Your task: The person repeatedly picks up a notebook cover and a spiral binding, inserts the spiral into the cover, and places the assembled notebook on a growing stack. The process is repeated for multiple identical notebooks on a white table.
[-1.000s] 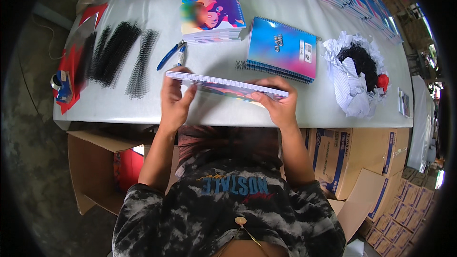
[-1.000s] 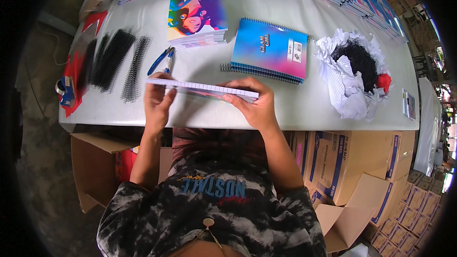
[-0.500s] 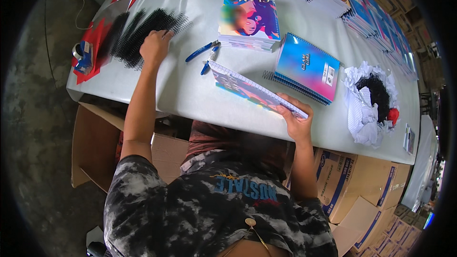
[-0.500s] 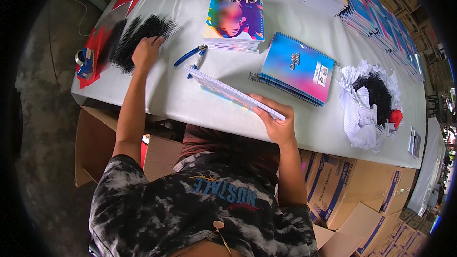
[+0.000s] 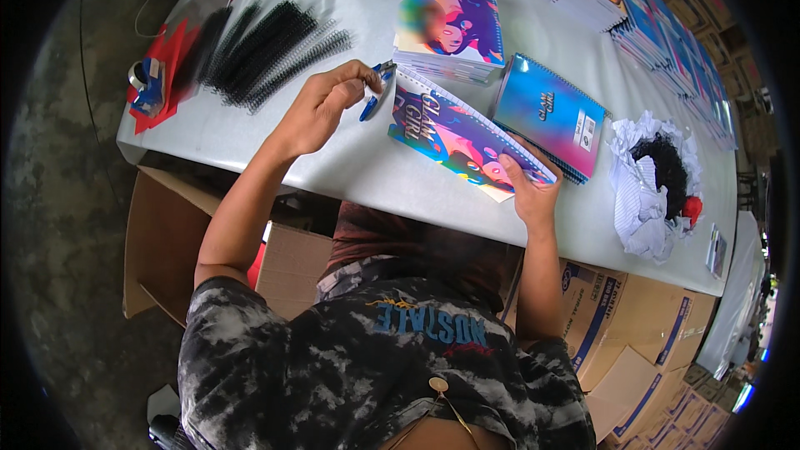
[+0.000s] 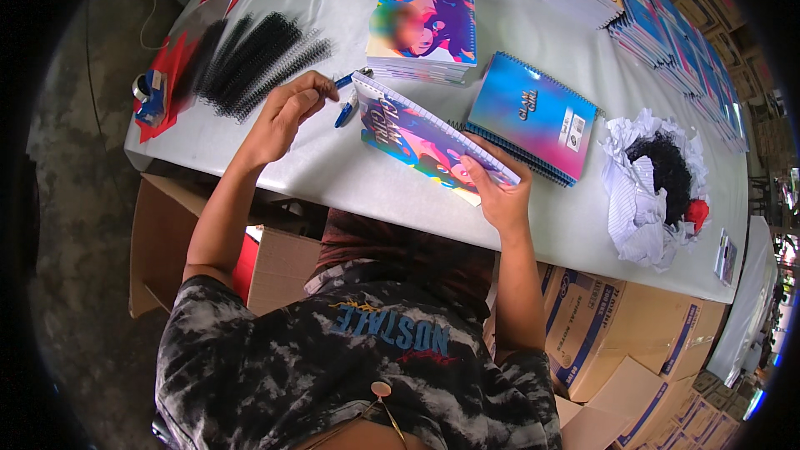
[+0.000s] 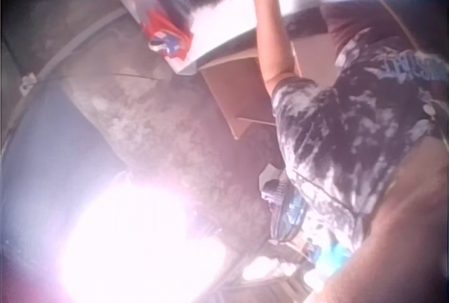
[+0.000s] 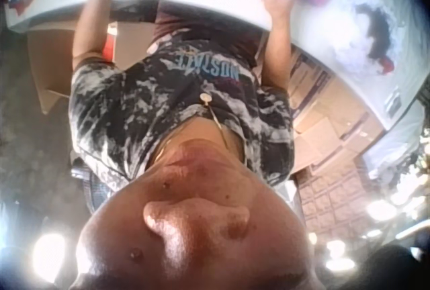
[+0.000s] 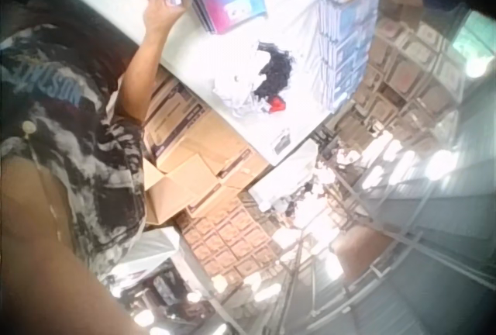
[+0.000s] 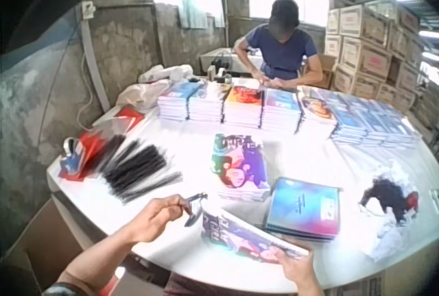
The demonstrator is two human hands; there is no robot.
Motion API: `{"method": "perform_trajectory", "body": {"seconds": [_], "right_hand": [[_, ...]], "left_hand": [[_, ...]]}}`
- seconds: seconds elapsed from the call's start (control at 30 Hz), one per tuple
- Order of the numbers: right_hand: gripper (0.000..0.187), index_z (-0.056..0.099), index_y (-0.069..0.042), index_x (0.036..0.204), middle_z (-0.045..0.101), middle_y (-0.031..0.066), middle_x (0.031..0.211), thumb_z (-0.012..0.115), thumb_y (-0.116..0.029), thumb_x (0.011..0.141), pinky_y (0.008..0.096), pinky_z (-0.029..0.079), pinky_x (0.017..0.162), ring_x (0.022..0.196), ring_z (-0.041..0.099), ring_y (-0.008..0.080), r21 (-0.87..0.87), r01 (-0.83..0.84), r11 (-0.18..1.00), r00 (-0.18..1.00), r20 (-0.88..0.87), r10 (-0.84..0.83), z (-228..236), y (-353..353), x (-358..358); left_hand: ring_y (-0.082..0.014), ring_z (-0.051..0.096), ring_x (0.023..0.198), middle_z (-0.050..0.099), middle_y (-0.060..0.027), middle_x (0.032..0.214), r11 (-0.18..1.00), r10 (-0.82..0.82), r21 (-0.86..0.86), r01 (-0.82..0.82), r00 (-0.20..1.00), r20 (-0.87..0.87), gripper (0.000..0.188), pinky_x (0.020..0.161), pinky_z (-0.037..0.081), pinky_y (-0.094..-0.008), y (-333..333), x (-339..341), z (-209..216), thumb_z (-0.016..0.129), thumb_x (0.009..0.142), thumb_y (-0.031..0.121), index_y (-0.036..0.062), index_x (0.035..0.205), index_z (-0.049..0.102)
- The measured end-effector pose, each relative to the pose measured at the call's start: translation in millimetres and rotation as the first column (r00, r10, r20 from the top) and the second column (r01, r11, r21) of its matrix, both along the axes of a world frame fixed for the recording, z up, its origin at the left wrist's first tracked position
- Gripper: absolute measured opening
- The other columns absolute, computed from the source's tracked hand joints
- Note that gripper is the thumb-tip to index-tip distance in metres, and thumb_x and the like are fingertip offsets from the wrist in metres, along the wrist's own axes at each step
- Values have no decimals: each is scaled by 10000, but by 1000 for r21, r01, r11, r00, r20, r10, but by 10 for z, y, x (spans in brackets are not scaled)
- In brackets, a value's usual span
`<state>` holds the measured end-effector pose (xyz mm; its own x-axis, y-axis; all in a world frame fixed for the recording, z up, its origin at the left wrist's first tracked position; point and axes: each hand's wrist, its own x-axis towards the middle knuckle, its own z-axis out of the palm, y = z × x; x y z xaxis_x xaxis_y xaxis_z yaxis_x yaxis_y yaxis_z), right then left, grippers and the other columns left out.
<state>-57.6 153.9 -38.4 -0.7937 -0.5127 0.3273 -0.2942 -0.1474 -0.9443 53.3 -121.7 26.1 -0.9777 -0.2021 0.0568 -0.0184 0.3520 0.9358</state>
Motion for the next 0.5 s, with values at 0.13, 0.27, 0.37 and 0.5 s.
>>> {"method": "perform_trajectory", "body": {"seconds": [0.13,0.27,0.37,0.5], "right_hand": [[245,626,43,1042,662,80,935,644,-5,802,234,473,759,820,598,102,4,-12,1000,1000,-3,12,18,4,27],[239,626,48,1038,664,97,947,637,8,802,242,480,773,833,608,116,13,-49,999,995,-88,50,18,21,25],[233,624,54,1035,665,106,951,630,13,806,248,484,782,841,615,129,-21,-103,994,985,-144,99,16,28,20],[228,622,62,1030,665,130,964,626,10,808,250,492,768,823,627,142,-41,-106,994,992,-75,103,8,48,41]], "left_hand": [[-76,331,624,412,12,658,1000,-10,-21,10,1000,-1,396,595,318,-223,-1,-39,-114,421,948,373,9,829,526],[-73,385,628,446,7,640,998,26,48,-31,993,114,424,595,351,-221,-17,-94,-68,441,944,390,20,761,537],[-24,290,539,373,59,582,972,-18,230,-41,969,247,413,495,220,-169,-61,-140,34,412,955,392,45,765,531],[-54,453,713,491,4,802,985,-171,20,174,978,-120,257,608,369,-187,-148,-172,102,544,903,270,37,795,556]]}}
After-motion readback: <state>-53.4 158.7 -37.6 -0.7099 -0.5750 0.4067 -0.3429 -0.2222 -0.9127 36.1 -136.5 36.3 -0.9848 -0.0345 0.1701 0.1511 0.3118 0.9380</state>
